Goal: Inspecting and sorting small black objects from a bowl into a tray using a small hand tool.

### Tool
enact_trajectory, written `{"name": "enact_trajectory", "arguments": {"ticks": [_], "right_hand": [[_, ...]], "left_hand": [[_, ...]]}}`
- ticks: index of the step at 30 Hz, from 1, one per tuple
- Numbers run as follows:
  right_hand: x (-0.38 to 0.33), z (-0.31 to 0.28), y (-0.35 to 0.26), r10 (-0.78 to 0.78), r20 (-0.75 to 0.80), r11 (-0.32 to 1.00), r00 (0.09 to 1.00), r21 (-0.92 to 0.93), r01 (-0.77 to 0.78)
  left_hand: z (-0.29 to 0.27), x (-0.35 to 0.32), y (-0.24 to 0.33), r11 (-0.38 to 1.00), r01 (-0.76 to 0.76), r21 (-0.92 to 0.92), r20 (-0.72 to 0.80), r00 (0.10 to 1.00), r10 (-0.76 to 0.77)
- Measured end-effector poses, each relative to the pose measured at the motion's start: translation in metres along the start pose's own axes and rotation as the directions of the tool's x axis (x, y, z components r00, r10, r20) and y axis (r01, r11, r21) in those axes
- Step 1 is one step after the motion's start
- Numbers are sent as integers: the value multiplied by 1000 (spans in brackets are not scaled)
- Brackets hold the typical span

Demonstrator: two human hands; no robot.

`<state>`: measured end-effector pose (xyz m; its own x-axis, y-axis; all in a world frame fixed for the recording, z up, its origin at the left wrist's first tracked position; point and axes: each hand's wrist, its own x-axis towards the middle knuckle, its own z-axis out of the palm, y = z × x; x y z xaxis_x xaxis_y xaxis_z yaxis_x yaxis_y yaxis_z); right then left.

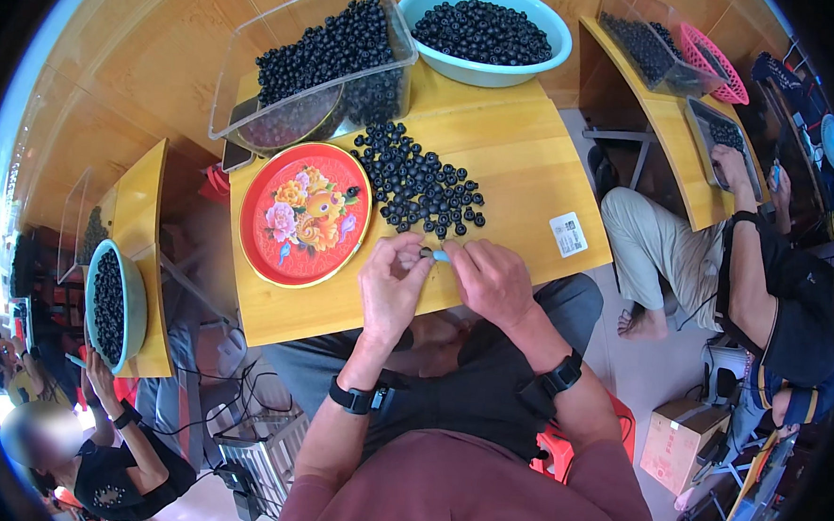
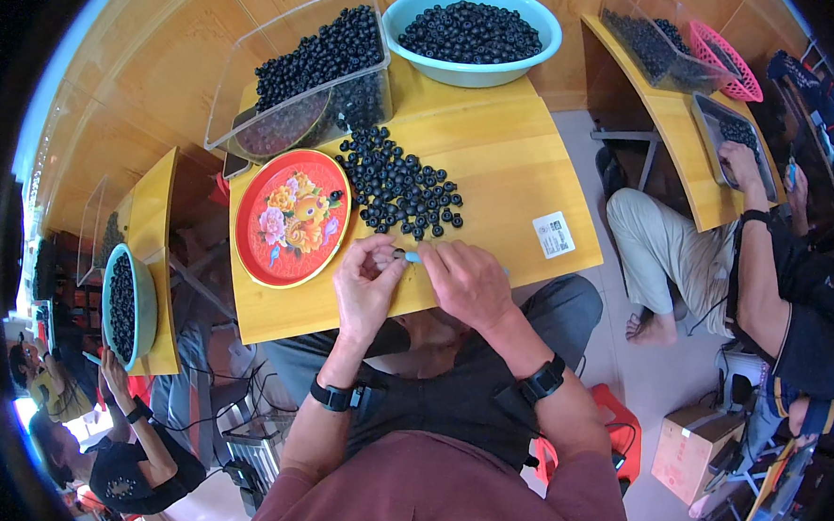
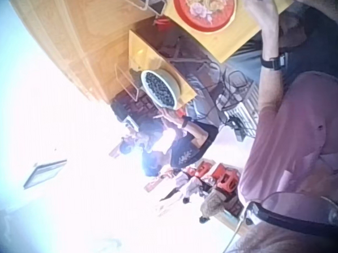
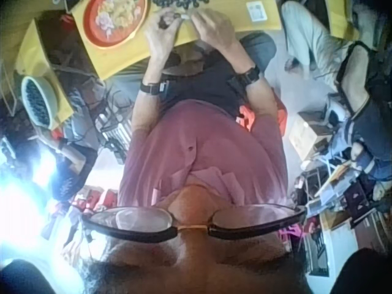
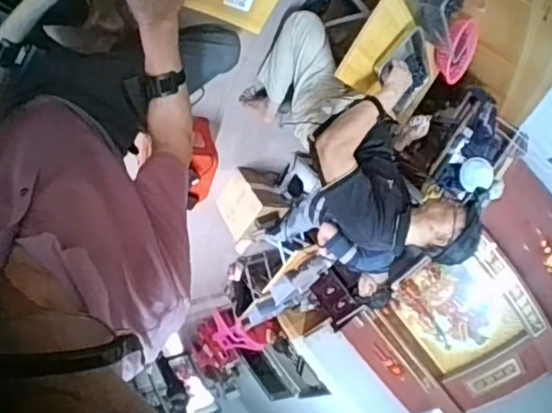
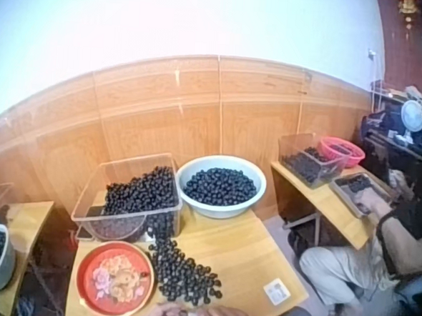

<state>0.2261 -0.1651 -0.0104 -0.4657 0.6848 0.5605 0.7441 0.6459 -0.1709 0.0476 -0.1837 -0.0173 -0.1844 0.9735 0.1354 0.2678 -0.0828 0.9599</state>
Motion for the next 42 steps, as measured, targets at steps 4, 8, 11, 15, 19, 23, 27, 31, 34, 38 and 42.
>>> {"name": "enact_trajectory", "arguments": {"ticks": [4,8,11,15,19,23,27,31,34,38,42], "right_hand": [[1,1,0,8,0,1000,1000,30,-8],[1,2,-1,103,64,994,993,34,-105],[2,1,-2,105,75,994,992,22,-107],[2,1,-1,82,22,996,996,21,-82],[3,0,-2,99,35,995,994,12,-100],[4,0,-4,90,7,996,996,0,-90],[0,2,-4,100,-18,995,995,-15,-100],[3,2,-4,103,-45,994,994,-19,-104],[4,-1,-4,112,-59,994,992,3,-112],[3,0,-3,124,-54,992,991,8,-124],[2,1,-3,125,-59,992,990,10,-124]], "left_hand": [[0,-2,-5,987,64,-149,16,998,-63],[-3,-6,-6,937,77,-341,33,997,-70],[-3,-4,-4,928,92,-361,20,996,-91],[-5,-2,-1,951,61,-304,19,998,-58],[-8,0,0,992,-66,-111,3,998,67],[-10,0,-1,988,-121,-92,-4,993,122],[-16,0,4,986,-164,-15,-49,985,163],[-50,17,15,965,-168,202,-184,961,206],[-75,40,16,931,-152,332,-166,962,217],[-72,47,25,688,-368,626,10,886,464],[-42,39,24,645,-474,600,232,874,426]]}}
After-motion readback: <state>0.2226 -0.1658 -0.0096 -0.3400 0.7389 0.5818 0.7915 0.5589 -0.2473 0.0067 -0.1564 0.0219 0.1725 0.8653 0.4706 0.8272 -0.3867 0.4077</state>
